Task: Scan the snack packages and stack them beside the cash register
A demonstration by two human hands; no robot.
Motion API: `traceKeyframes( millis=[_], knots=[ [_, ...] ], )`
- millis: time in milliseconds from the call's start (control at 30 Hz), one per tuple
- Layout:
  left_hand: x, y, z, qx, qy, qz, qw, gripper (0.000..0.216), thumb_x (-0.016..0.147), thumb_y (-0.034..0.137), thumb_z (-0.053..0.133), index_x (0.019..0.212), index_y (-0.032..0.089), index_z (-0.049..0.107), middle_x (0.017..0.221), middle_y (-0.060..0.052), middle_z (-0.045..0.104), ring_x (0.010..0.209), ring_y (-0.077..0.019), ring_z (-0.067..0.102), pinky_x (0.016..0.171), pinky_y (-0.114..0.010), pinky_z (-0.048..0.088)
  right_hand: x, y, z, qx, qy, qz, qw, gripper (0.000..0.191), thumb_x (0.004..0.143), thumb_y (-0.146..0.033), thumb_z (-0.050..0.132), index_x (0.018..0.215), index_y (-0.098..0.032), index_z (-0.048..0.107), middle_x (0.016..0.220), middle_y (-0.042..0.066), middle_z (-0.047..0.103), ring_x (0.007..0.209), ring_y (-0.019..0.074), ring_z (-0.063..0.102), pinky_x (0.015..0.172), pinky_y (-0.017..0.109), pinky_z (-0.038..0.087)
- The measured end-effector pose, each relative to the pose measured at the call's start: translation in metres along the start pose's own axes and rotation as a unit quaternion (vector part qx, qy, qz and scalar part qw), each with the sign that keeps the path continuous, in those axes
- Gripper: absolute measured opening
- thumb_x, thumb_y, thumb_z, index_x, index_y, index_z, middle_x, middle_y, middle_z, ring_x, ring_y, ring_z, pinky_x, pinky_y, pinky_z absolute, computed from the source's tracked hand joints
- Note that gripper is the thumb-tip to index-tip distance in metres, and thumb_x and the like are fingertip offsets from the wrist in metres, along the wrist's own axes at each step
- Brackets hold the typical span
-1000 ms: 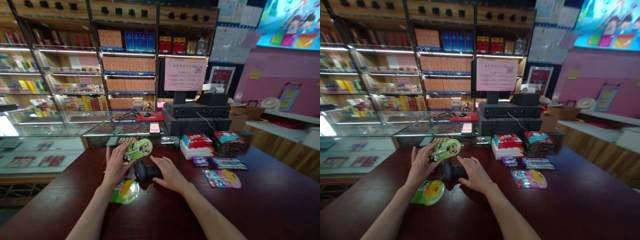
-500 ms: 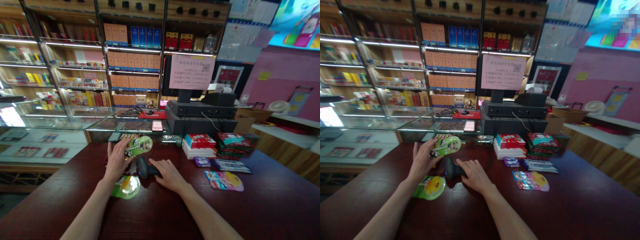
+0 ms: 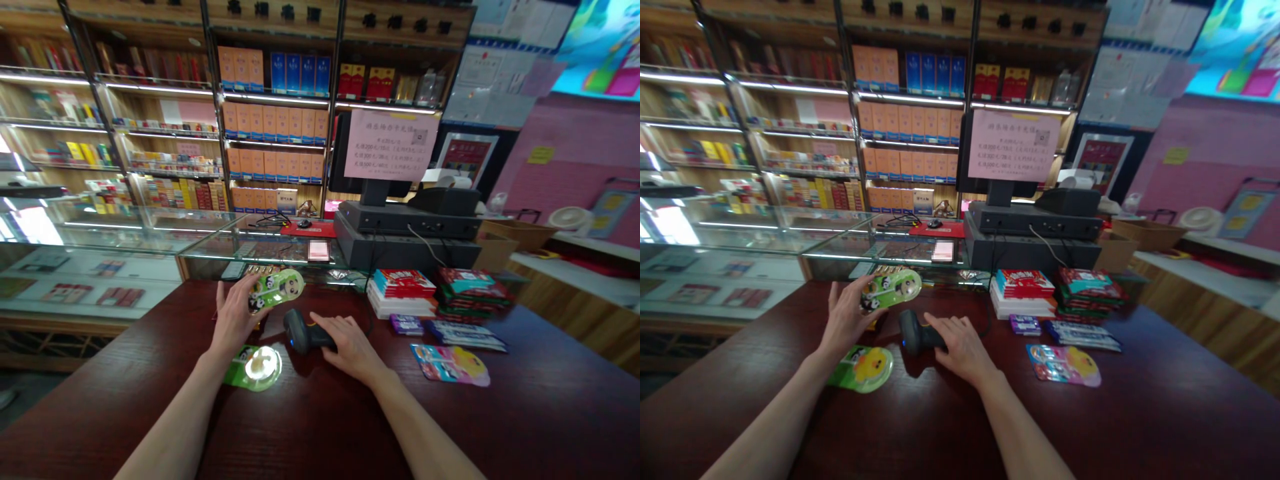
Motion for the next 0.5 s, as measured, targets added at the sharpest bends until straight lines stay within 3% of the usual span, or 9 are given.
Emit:
traceKeyframes(
  millis=[300, 500],
  knots=[
    [0.0, 0.002, -0.001, -0.04, 0.019, 0.0, 0.999, 0.069, 0.085, 0.04, 0.071, 0.143, 0.024, 0.039, 0.135, -0.015, 0.063, 0.127, -0.0302, 0.058, 0.121, -0.059, 0.017, -0.002, 0.001, -0.003, 0.007, -0.026, 0.006, 1.0, 0.069, 0.087, -0.014, 0.058, 0.153, -0.025, 0.039, 0.135, 0.009, 0.064, 0.115, 0.0248, 0.059, 0.099, 0.04, 0.037],
    [0.002, 0.013, -0.001, -0.076, 0.003, 0.044, 0.996, 0.07, 0.084, 0.042, 0.072, 0.144, 0.024, 0.038, 0.135, -0.013, 0.063, 0.126, -0.029, 0.06, 0.122, -0.058, 0.019, -0.003, 0.002, -0.006, 0.031, -0.039, 0.015, 0.999, 0.068, 0.089, -0.021, 0.063, 0.153, -0.025, 0.038, 0.138, 0.01, 0.063, 0.121, 0.025, 0.059, 0.103, 0.042, 0.037]
  ],
)
Point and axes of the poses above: each hand's wrist, its own x-axis towards the middle knuckle, its own z-axis out of the palm, y = z × x, the point moved 4 cm from there along x, towards the middle knuckle
